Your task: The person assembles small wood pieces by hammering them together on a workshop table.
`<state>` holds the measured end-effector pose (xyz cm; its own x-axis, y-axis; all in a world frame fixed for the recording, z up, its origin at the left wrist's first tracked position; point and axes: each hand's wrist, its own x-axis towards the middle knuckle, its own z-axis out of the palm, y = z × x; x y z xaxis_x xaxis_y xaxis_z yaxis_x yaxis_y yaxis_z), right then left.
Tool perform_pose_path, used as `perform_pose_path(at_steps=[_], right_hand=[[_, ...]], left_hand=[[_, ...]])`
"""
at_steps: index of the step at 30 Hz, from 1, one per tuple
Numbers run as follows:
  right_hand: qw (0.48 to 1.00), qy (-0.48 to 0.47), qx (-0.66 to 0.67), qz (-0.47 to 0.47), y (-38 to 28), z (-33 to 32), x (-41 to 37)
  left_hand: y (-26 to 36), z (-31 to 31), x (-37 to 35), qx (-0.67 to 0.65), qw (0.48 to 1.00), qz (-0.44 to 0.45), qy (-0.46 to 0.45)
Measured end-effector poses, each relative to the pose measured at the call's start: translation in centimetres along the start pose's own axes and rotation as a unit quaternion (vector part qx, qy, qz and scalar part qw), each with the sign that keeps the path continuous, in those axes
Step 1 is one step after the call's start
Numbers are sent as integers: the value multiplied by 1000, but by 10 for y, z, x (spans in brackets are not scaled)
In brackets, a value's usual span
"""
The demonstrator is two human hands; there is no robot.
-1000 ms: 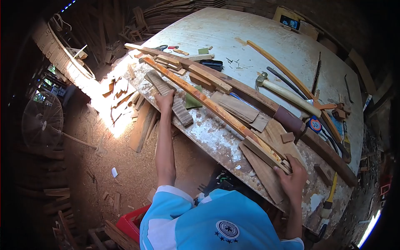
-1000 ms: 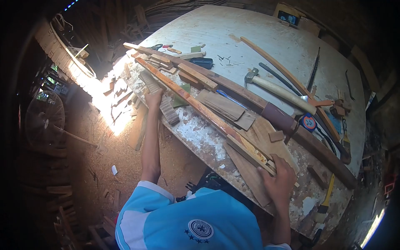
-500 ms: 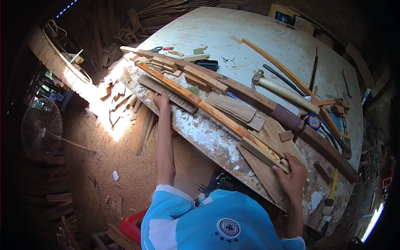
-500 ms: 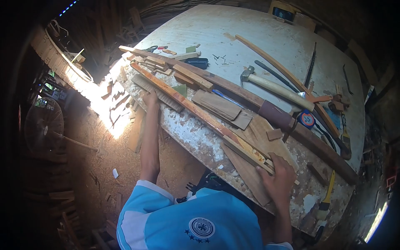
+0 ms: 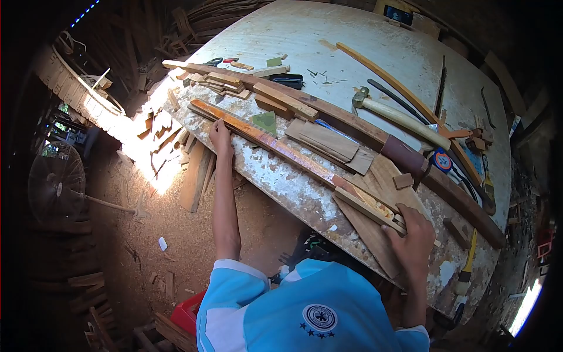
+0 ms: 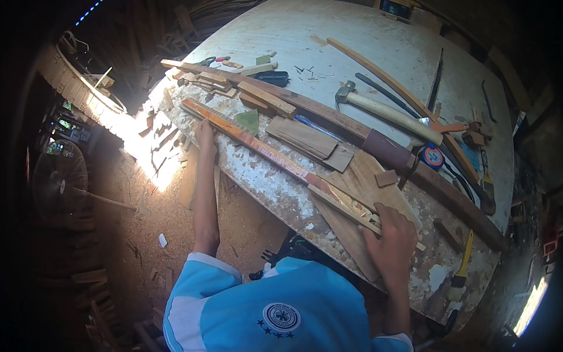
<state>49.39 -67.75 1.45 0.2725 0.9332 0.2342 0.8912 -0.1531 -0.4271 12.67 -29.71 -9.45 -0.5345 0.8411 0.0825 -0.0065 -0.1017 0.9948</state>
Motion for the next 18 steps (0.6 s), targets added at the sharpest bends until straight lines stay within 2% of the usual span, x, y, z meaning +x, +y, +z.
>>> perform_pose_path(at_steps=[2, 3, 5, 7, 9, 11, 13, 14, 17, 18], right_hand=[[1000, -2, -6, -10, 2, 0, 0], [1000, -1, -23, -16, 3, 3, -2], [998, 8, -60, -25, 7, 9, -4], [997, 11, -74, -20, 4, 9, -3], [996, 1, -87, -22, 3, 10, -3], [995, -5, -96, -20, 5, 11, -3], [994, 1, -106, -26, 5, 16, -5], [993, 2, -114, -24, 5, 16, -6], [992, 11, -126, -27, 8, 15, -6], [991, 16, -126, -28, 9, 16, -7]], left_hand=[[-2, 1, -2, 14, 999, 39, 23], [9, 2, -16, 75, 981, 165, 62], [64, 16, -56, 181, 884, 409, 136], [103, 30, -63, 183, 846, 483, -134], [129, 61, -67, 279, 718, 571, -284], [125, 88, -66, 385, 610, 582, -376], [96, 110, -40, 457, 509, 584, -437], [114, 119, -40, 543, 473, 502, -479], [145, 100, -42, 407, 603, 568, -385], [162, 89, -45, 360, 656, 577, -328]])
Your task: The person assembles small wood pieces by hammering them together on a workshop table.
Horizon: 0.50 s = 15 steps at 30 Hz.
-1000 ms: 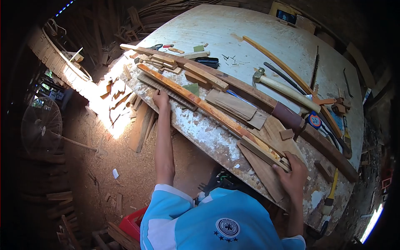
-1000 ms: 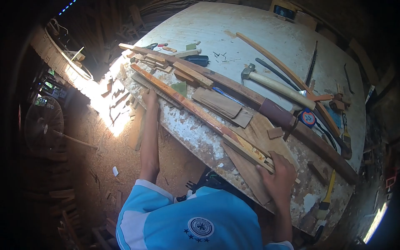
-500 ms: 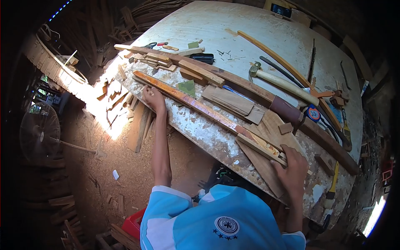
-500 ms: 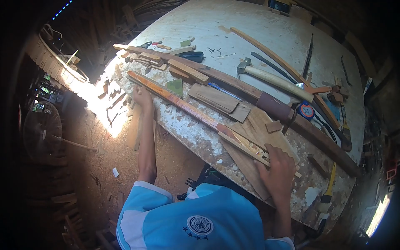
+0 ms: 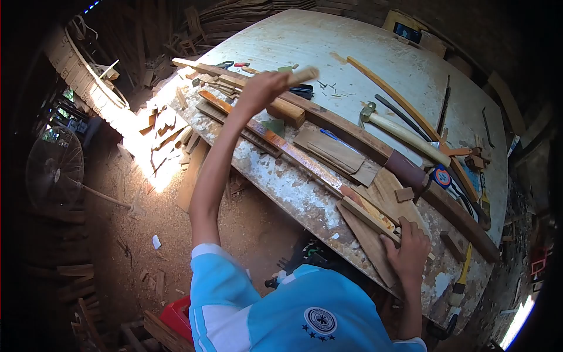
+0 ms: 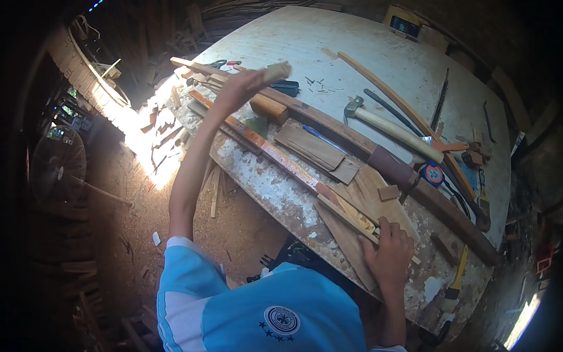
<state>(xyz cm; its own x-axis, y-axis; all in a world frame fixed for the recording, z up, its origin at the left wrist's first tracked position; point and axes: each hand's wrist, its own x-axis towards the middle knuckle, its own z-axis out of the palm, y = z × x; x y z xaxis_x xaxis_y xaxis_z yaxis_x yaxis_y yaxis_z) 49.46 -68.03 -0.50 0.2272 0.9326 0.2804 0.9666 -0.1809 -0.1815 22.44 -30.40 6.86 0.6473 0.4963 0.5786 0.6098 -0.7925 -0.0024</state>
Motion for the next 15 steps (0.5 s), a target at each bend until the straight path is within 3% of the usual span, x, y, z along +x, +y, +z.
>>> perform_pose_path(at_steps=[3, 5, 8, 11, 13, 15], right_hand=[[999, -12, 23, 24, -5, -2, -1], [998, -20, 39, 45, -6, -3, 0], [993, -26, 83, 82, -7, -3, 2], [988, -15, 119, 93, -3, -1, 2], [986, -23, 134, 95, -2, -4, 2], [988, -16, 128, 84, -2, -5, 1]], left_hand=[[-10, -56, -12, -81, 954, -157, 241], [-24, -82, -34, -169, 884, -331, 283], [-75, -59, -90, -428, 702, -452, 346], [-98, -14, -125, -459, 598, -572, 324], [-95, 4, -124, -473, 568, -592, 322], [-117, 30, -125, -420, 616, -602, 286]])
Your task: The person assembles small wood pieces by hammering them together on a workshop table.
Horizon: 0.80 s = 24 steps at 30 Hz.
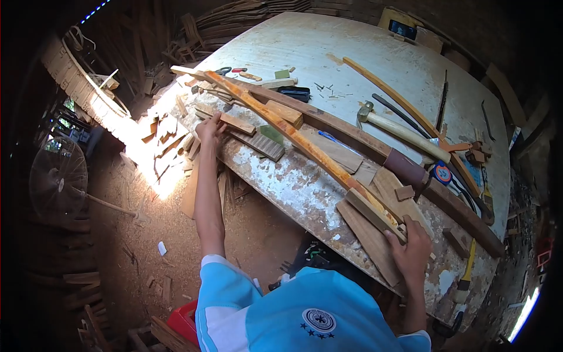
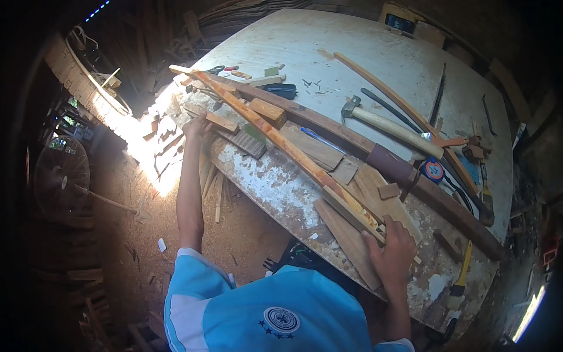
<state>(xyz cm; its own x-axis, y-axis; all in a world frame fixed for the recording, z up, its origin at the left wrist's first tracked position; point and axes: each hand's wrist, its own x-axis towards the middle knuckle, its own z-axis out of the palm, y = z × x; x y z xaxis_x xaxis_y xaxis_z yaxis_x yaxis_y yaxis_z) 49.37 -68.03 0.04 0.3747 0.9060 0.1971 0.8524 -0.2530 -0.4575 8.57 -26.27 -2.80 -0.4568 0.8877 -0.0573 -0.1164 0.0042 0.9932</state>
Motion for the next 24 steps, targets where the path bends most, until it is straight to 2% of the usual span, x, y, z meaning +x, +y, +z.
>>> perform_pose_path(at_steps=[3, 6, 10, 14, 15, 18, 20, 21, 22, 24], right_hand=[[999, 18, -28, -39, 2, 2, -1], [996, 32, -33, -70, 5, 4, -1], [997, 6, -22, -71, 4, -2, 4], [997, -1, -25, -73, 4, -3, 6], [997, 0, -28, -71, 4, -3, 5], [997, 3, -32, -74, 1, -4, 6], [997, -15, -36, -61, 1, -5, 7], [998, -20, -38, -50, 0, -5, 8], [998, -21, -37, -48, -1, -5, 10], [998, -37, -46, -38, -1, -7, 10]], left_hand=[[-11, 13, 7, 74, 996, 18, 54], [-16, 10, 1, 284, 955, 51, 71], [-51, -3, 37, 233, 966, 86, 71], [-53, -3, 25, 172, 976, 111, 79], [-54, -6, 28, 169, 978, 105, 57], [-60, -11, 30, 228, 914, 261, 211], [4, 6, -22, 52, 939, 296, 166], [53, 20, -71, 40, 913, 390, 114], [103, 31, -125, -27, 882, 470, 3], [188, 41, -212, -45, 736, 658, -154]])
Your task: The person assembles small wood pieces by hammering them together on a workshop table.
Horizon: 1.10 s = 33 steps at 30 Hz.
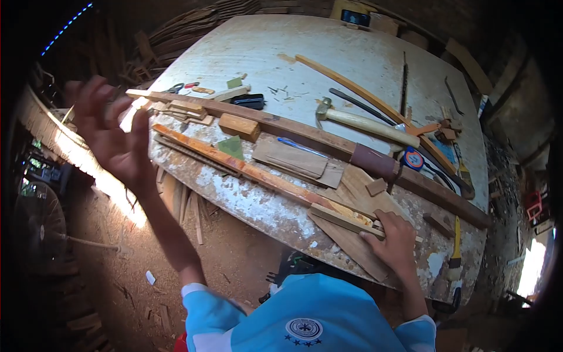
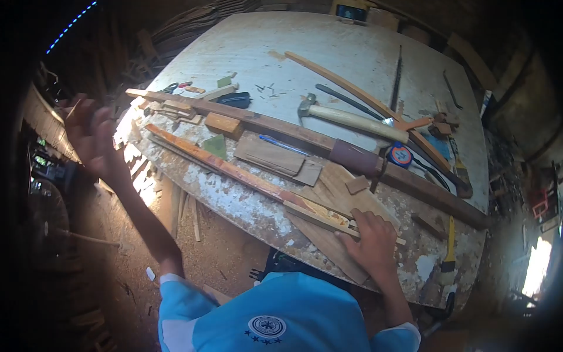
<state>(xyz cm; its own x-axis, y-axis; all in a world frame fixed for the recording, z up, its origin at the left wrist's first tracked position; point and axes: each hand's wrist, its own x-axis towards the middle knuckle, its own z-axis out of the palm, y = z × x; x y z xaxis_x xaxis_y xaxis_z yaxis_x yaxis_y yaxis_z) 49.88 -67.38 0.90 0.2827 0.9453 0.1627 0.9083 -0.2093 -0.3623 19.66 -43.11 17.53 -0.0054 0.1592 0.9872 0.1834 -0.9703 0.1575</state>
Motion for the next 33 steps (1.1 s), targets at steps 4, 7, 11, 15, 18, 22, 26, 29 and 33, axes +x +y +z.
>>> perform_pose_path(at_steps=[4, 7, 11, 15, 18, 22, 26, 29, 33], right_hand=[[1000, 20, -19, -15, -3, -1, -3], [999, 46, -24, -6, 4, -1, -9], [999, 41, -25, -16, 0, 12, -9], [999, 41, -23, -5, 7, 15, -13], [999, 48, -6, -6, 8, 23, -13], [999, 22, 19, 16, 5, 17, -11], [999, 37, 21, 21, 6, 20, -14], [998, 50, 16, 32, 2, 21, -13], [992, 127, 8, -21, 9, 29, -18]], left_hand=[[81, 17, 56, -169, 939, 231, -192], [96, 46, 55, -237, 908, 257, -231], [109, 84, 44, -273, 889, 257, -264], [123, 130, 32, -339, 863, 269, -261], [142, 163, 23, -392, 837, 283, -258], [164, 190, 13, -450, 806, 292, -250], [166, 198, 8, -480, 792, 291, -240], [157, 198, 13, -486, 793, 279, -237], [117, 174, 23, -438, 845, 240, -192]])
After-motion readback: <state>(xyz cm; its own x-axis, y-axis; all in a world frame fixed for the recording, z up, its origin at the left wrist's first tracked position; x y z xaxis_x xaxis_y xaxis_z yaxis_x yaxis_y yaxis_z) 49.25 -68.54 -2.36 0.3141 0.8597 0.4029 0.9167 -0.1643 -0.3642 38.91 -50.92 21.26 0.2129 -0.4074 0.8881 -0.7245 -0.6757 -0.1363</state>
